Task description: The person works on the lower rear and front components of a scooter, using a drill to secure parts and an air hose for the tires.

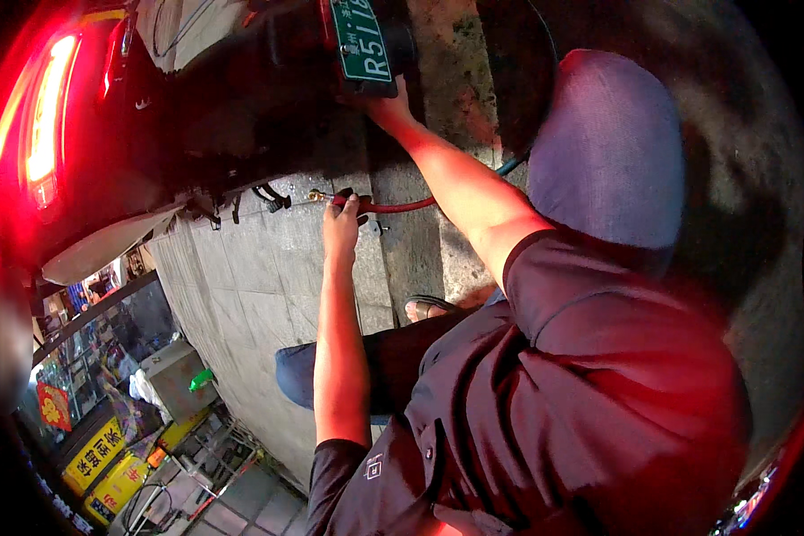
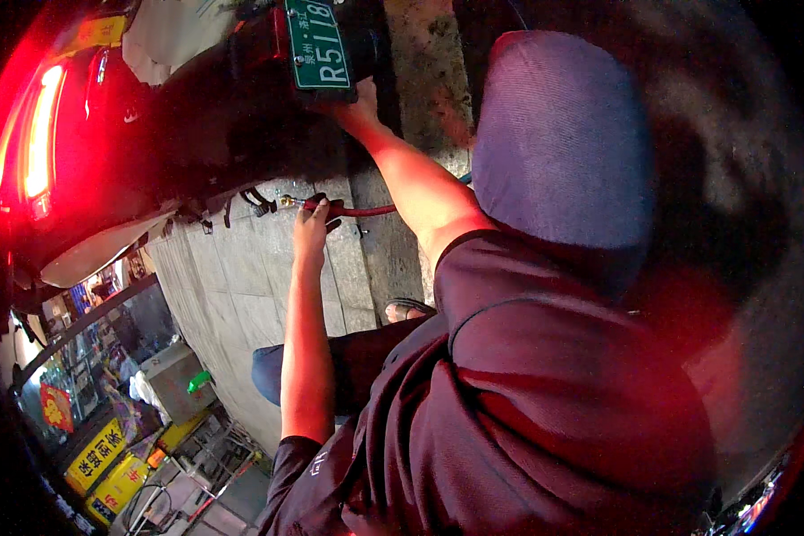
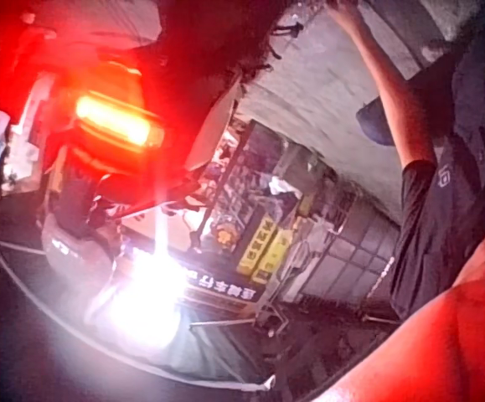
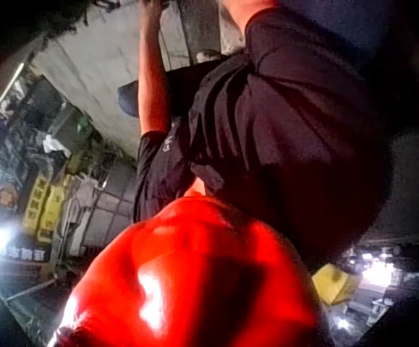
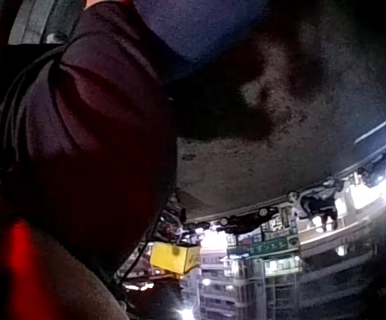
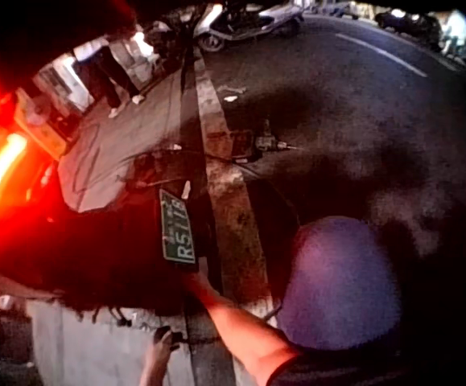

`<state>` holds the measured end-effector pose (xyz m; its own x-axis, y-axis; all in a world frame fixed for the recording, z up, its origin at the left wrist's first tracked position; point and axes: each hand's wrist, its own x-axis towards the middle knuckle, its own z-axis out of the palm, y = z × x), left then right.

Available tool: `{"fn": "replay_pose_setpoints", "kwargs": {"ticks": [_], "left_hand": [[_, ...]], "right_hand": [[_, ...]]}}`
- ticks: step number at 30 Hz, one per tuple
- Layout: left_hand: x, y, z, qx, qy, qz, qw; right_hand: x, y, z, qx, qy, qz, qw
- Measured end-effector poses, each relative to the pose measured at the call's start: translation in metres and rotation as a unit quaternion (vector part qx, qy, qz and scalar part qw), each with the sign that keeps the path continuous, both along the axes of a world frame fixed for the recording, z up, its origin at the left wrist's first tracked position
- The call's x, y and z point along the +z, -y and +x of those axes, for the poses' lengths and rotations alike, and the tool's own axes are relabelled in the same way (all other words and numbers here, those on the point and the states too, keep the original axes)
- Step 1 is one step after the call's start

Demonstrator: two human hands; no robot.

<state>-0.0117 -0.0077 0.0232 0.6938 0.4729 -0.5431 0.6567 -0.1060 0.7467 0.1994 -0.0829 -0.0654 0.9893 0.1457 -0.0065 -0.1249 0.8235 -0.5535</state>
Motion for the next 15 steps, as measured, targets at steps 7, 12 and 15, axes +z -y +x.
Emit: {"fn": "replay_pose_setpoints", "kwargs": {"ticks": [7,12,15], "left_hand": [[0.004,0.010,0.001,-0.012,-0.012,-0.022,1.000],[0.008,0.002,-0.012,0.010,-0.008,-0.024,1.000],[0.003,0.002,-0.001,-0.023,0.000,-0.011,1.000]], "right_hand": [[-0.046,0.002,0.015,-0.136,0.082,-0.540,0.826],[-0.031,-0.002,0.010,-0.174,0.287,-0.684,0.648],[-0.024,0.002,0.014,-0.066,0.238,-0.403,0.881]]}}
